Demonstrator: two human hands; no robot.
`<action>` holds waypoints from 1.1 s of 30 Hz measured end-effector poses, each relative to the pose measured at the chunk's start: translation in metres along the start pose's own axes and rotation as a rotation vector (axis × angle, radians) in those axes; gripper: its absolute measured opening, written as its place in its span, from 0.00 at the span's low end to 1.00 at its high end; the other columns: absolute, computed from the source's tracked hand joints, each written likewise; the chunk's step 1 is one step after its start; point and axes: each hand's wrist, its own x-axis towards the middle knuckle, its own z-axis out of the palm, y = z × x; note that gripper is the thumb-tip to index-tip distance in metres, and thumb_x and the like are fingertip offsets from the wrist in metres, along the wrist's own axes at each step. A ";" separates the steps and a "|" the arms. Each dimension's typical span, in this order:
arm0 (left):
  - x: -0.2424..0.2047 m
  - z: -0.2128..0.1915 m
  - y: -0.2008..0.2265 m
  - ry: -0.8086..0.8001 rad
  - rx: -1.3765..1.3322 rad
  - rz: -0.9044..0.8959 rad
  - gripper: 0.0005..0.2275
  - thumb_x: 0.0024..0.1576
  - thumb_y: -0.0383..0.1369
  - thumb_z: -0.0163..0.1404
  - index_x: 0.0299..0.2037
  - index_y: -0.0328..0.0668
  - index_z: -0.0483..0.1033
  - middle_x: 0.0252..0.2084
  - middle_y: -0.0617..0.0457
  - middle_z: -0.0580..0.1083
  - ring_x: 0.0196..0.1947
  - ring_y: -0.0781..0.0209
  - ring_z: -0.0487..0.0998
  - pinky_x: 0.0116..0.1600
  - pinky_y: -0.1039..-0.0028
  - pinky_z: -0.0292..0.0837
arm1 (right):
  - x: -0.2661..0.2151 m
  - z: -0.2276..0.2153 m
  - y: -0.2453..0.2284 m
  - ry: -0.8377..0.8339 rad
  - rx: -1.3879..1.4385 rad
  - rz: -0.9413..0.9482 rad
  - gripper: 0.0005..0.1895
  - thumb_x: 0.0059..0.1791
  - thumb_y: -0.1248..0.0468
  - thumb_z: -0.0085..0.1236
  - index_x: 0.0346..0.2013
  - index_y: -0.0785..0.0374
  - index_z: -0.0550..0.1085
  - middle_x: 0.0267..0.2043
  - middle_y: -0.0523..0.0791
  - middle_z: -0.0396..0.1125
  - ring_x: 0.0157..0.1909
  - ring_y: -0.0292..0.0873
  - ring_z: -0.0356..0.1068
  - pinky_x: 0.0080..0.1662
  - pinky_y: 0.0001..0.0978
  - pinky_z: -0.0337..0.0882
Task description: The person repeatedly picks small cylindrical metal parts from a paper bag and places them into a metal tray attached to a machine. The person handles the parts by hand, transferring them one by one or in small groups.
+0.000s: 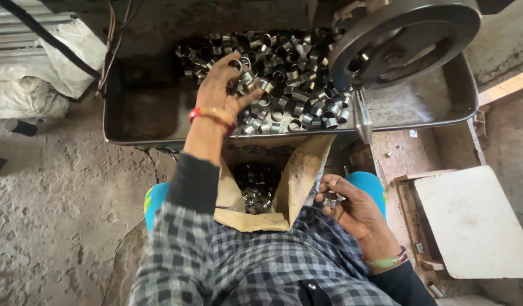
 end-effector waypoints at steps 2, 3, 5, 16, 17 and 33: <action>-0.025 0.003 -0.005 -0.083 -0.181 0.027 0.21 0.54 0.27 0.49 0.60 0.40 0.70 0.49 0.39 0.74 0.45 0.34 0.80 0.46 0.50 0.85 | 0.001 0.003 0.002 -0.016 0.003 0.019 0.11 0.52 0.64 0.54 0.47 0.67 0.73 0.41 0.47 0.71 0.42 0.46 0.75 0.34 0.32 0.79; -0.037 0.005 -0.008 -0.078 -0.228 0.027 0.21 0.55 0.29 0.49 0.60 0.38 0.69 0.49 0.39 0.74 0.45 0.35 0.80 0.46 0.50 0.85 | 0.002 0.005 0.004 -0.046 0.015 0.035 0.12 0.51 0.64 0.54 0.47 0.67 0.73 0.41 0.48 0.71 0.42 0.47 0.76 0.34 0.33 0.80; -0.063 0.008 -0.014 -0.070 -0.323 0.029 0.22 0.57 0.34 0.50 0.61 0.34 0.67 0.50 0.37 0.75 0.45 0.36 0.81 0.45 0.50 0.85 | 0.003 0.009 0.006 -0.078 0.012 0.056 0.12 0.52 0.65 0.54 0.47 0.69 0.73 0.41 0.49 0.70 0.42 0.47 0.76 0.35 0.33 0.80; -0.143 0.004 -0.037 -0.053 -0.132 0.007 0.22 0.58 0.26 0.50 0.64 0.35 0.63 0.52 0.40 0.75 0.50 0.38 0.80 0.50 0.53 0.82 | -0.003 0.041 0.013 -0.090 -0.102 0.100 0.14 0.52 0.63 0.54 0.49 0.69 0.72 0.43 0.49 0.70 0.43 0.48 0.76 0.34 0.33 0.80; -0.146 0.003 -0.039 -0.058 -0.177 -0.021 0.22 0.58 0.26 0.49 0.64 0.34 0.64 0.52 0.40 0.74 0.49 0.38 0.81 0.50 0.52 0.82 | -0.006 0.046 0.012 -0.100 -0.130 0.097 0.16 0.52 0.61 0.53 0.51 0.68 0.72 0.44 0.49 0.70 0.43 0.47 0.76 0.33 0.33 0.80; -0.181 -0.003 -0.056 -0.207 -0.235 -0.152 0.23 0.61 0.28 0.51 0.66 0.33 0.60 0.62 0.43 0.71 0.59 0.38 0.75 0.62 0.45 0.75 | -0.005 0.101 0.012 -0.083 -0.539 0.017 0.18 0.51 0.61 0.55 0.54 0.67 0.74 0.39 0.47 0.71 0.37 0.41 0.75 0.27 0.29 0.74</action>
